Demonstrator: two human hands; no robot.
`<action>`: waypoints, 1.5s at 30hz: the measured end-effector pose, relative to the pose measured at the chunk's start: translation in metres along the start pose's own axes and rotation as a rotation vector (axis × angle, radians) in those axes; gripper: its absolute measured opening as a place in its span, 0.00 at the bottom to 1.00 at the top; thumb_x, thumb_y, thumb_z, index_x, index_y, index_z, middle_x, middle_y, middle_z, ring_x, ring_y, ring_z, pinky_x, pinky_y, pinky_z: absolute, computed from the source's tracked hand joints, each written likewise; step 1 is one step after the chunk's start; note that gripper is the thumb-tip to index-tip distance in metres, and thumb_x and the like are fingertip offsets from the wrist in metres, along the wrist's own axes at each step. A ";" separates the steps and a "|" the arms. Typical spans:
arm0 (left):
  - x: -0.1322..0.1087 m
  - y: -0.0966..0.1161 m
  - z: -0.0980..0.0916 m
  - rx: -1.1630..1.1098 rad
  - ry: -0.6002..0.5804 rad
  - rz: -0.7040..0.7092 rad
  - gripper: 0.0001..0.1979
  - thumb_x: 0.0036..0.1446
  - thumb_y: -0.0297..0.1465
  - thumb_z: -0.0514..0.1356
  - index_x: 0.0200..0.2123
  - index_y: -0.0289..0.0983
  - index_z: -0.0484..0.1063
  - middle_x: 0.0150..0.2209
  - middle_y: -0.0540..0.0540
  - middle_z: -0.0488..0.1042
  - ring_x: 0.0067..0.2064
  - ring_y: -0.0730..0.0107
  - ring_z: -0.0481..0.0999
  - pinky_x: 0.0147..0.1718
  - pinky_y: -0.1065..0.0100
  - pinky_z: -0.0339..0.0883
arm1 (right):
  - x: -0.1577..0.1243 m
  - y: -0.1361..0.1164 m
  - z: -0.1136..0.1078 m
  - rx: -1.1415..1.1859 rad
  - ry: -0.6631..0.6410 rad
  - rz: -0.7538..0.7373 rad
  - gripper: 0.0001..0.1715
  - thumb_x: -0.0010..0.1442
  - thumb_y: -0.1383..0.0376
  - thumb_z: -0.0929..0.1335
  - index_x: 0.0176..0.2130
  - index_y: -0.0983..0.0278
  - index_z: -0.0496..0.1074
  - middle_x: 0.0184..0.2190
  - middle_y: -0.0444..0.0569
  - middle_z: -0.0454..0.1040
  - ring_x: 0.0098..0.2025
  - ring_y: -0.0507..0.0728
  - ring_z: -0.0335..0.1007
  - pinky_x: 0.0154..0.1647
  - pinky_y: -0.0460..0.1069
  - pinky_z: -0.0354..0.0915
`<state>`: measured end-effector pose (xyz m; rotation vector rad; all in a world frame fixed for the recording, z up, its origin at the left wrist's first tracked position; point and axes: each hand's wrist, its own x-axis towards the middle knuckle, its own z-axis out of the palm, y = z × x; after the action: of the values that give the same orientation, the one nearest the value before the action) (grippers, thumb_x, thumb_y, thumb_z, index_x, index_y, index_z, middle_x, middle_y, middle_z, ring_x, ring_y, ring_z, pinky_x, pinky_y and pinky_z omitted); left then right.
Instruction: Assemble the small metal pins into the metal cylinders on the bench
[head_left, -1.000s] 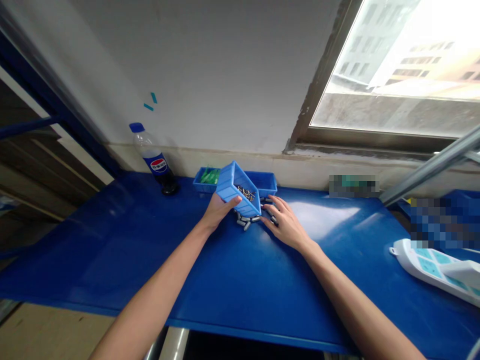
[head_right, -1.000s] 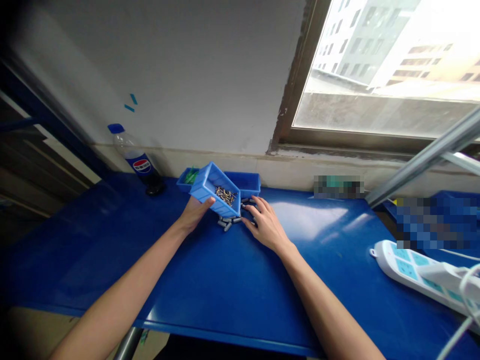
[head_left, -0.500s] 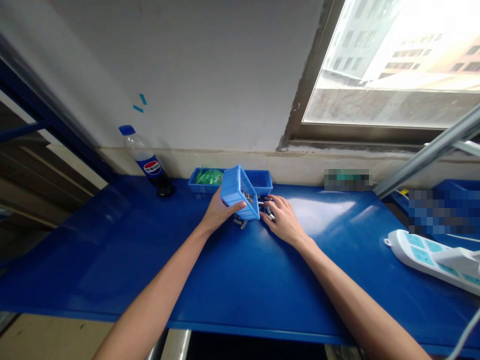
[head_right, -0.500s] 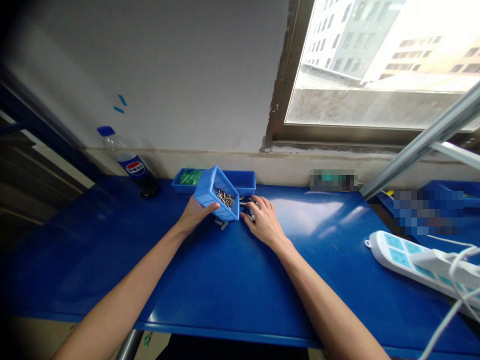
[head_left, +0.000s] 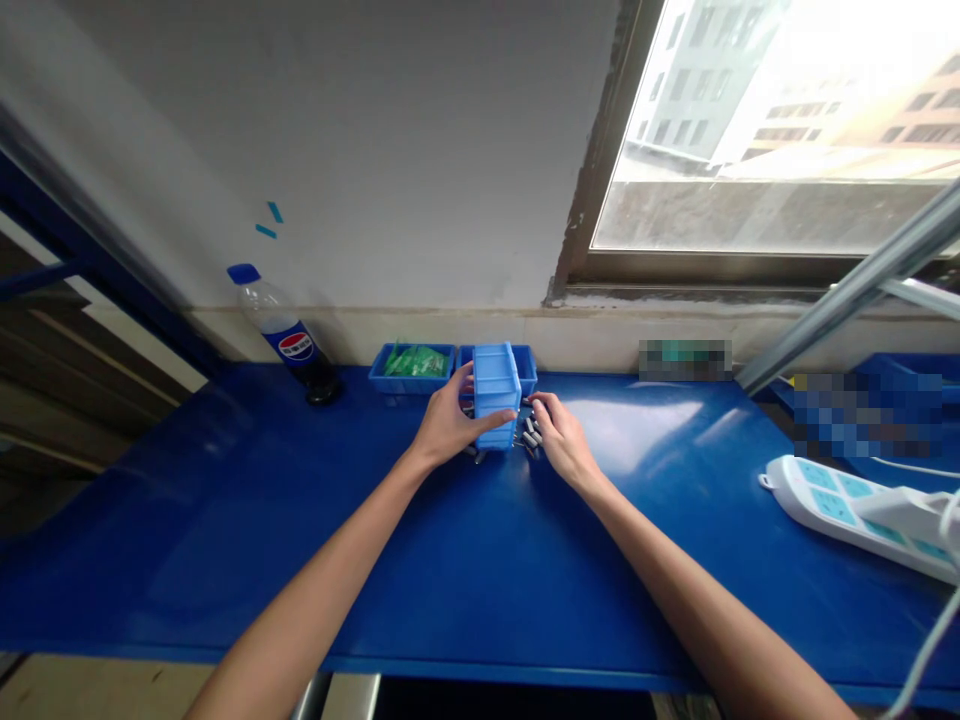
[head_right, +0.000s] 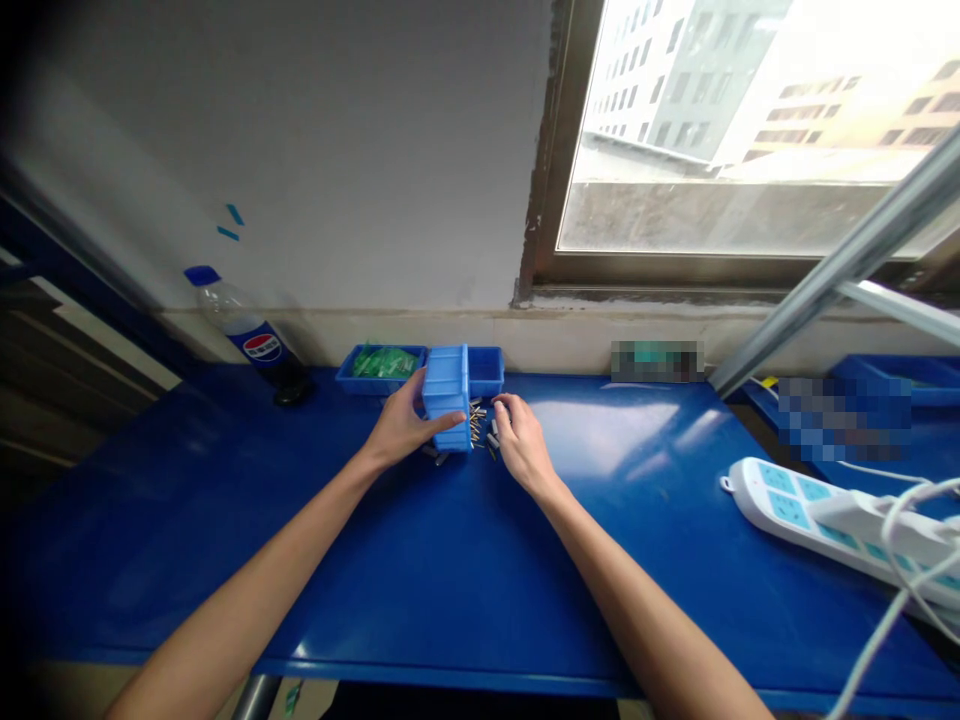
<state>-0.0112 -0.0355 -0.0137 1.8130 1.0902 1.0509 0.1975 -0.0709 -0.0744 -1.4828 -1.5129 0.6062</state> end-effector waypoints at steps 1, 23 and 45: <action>0.001 0.002 0.001 0.020 -0.001 0.001 0.44 0.45 0.46 0.75 0.62 0.36 0.67 0.54 0.36 0.79 0.53 0.49 0.80 0.49 0.54 0.77 | 0.000 -0.002 0.002 0.030 0.022 0.033 0.23 0.72 0.50 0.57 0.51 0.58 0.72 0.49 0.54 0.78 0.53 0.63 0.73 0.58 0.60 0.65; 0.024 0.044 0.019 0.396 0.109 0.158 0.54 0.45 0.56 0.71 0.70 0.39 0.59 0.58 0.33 0.69 0.60 0.41 0.71 0.62 0.46 0.64 | 0.001 -0.012 -0.013 0.479 0.041 -0.011 0.20 0.55 0.62 0.69 0.48 0.60 0.70 0.38 0.48 0.77 0.36 0.58 0.74 0.39 0.53 0.72; -0.020 0.000 0.048 0.708 -0.163 0.211 0.34 0.67 0.49 0.55 0.69 0.37 0.63 0.71 0.36 0.60 0.75 0.40 0.47 0.70 0.41 0.52 | 0.022 0.011 -0.063 -0.187 0.421 -0.072 0.13 0.58 0.64 0.66 0.40 0.63 0.78 0.41 0.56 0.80 0.33 0.60 0.78 0.43 0.57 0.75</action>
<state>0.0261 -0.0623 -0.0367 2.5661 1.2888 0.6438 0.2598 -0.0632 -0.0479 -1.5710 -1.3080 0.0972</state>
